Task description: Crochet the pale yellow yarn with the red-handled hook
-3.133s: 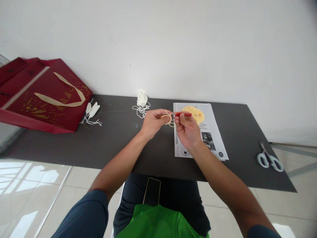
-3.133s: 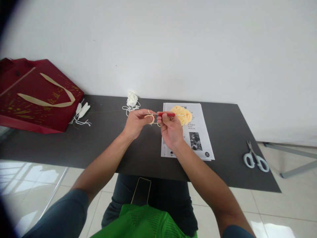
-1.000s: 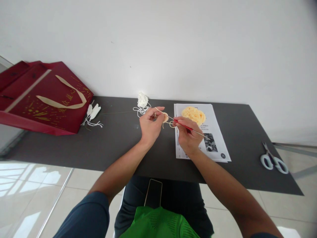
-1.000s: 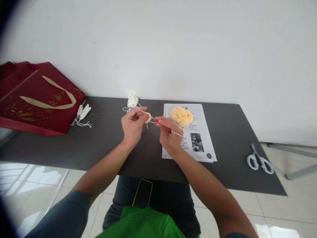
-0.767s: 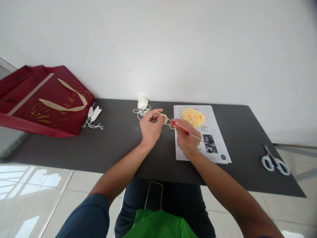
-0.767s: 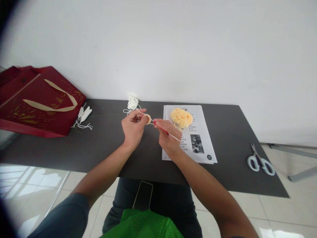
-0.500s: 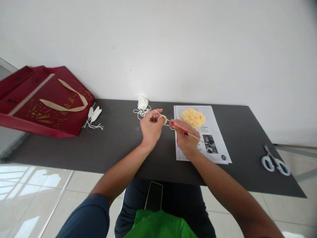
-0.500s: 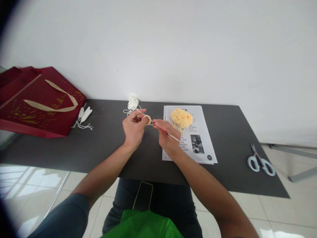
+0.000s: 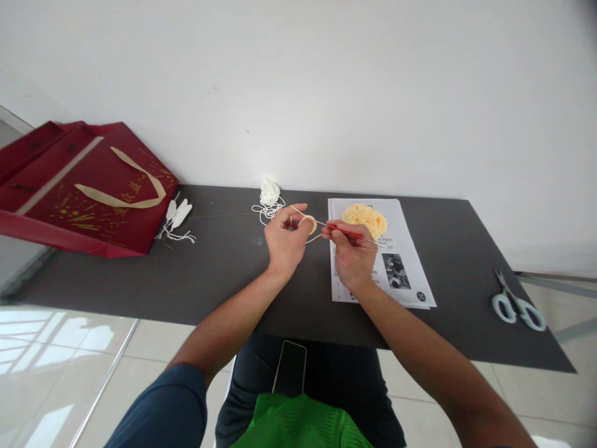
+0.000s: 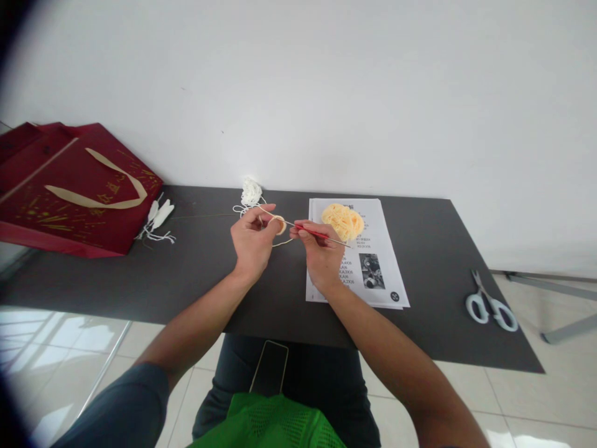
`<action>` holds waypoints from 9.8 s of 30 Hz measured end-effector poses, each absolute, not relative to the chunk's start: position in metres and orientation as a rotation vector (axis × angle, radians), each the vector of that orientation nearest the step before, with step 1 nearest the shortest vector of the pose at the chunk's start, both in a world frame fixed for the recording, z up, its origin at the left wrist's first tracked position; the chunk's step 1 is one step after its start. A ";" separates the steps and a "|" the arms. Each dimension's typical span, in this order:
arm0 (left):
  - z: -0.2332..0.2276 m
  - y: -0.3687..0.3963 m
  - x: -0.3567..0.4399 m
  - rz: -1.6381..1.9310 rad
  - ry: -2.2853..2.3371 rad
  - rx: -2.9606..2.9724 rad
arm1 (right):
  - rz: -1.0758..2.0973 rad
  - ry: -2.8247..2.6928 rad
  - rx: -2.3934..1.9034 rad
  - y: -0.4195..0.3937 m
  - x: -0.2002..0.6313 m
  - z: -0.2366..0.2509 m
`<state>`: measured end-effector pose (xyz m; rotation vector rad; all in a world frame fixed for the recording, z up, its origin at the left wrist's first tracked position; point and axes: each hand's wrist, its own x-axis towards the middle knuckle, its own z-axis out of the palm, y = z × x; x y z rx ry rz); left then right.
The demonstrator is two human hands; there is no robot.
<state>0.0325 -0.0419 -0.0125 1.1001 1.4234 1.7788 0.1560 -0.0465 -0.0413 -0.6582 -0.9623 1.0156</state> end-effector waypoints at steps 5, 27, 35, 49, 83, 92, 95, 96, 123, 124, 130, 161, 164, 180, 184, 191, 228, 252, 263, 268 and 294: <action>-0.012 -0.038 0.035 1.729 1.235 0.831 | 0.894 -1.095 -0.682 -0.050 0.158 -0.043; -0.002 -0.033 0.025 1.409 0.828 0.507 | 0.885 -1.215 -0.715 -0.047 0.162 -0.038; -0.005 -0.034 0.023 1.451 0.969 0.795 | 1.149 -0.998 -0.668 -0.034 0.167 -0.031; -0.008 -0.044 0.029 1.642 1.417 1.303 | 0.791 -1.219 -0.803 -0.053 0.170 -0.020; -0.007 -0.034 0.020 1.465 0.965 0.955 | 1.376 -0.784 -0.677 -0.028 0.182 -0.022; -0.008 -0.036 0.021 1.518 1.021 1.050 | 1.526 -0.640 -0.676 -0.024 0.182 -0.027; -0.008 -0.037 0.022 1.504 1.028 1.018 | 1.622 -0.522 -0.678 -0.027 0.179 -0.025; -0.008 -0.037 0.022 1.489 1.034 0.993 | 1.644 -0.492 -0.677 -0.028 0.178 -0.023; -0.012 -0.040 0.028 1.454 1.116 1.073 | 1.392 -0.718 -0.742 -0.043 0.164 -0.014; -0.012 -0.039 0.028 1.470 1.110 1.077 | 1.390 -0.729 -0.738 -0.044 0.163 -0.014; -0.012 -0.037 0.026 1.604 1.053 1.081 | 1.382 -0.721 -0.727 -0.042 0.165 -0.014; -0.008 -0.041 0.028 1.471 1.027 0.945 | 1.375 -0.742 -0.724 -0.046 0.165 -0.007; -0.009 -0.041 0.027 1.433 1.132 1.058 | 1.359 -0.760 -0.742 -0.045 0.166 -0.008; -0.008 -0.039 0.027 1.401 1.116 1.000 | 1.359 -0.736 -0.771 -0.045 0.163 -0.013; -0.010 -0.038 0.026 1.405 1.293 1.240 | 1.383 -0.692 -0.792 -0.045 0.163 -0.012; -0.009 -0.040 0.027 1.489 1.421 1.462 | 1.396 -0.690 -0.804 -0.043 0.162 -0.013; -0.005 -0.033 0.023 1.384 0.830 0.538 | 1.067 -1.115 -0.794 -0.042 0.166 -0.034; -0.009 -0.035 0.024 1.478 0.936 0.842 | 1.156 -0.971 -0.657 -0.030 0.176 -0.021; -0.001 -0.038 0.016 1.400 1.210 1.272 | 1.064 -1.045 -0.704 -0.031 0.180 -0.017; 0.000 -0.038 0.013 1.364 1.192 1.319 | 1.196 -0.969 -0.709 -0.031 0.181 -0.011; 0.002 -0.030 0.004 1.075 0.722 0.729 | 1.346 -0.983 -0.622 -0.034 0.183 -0.008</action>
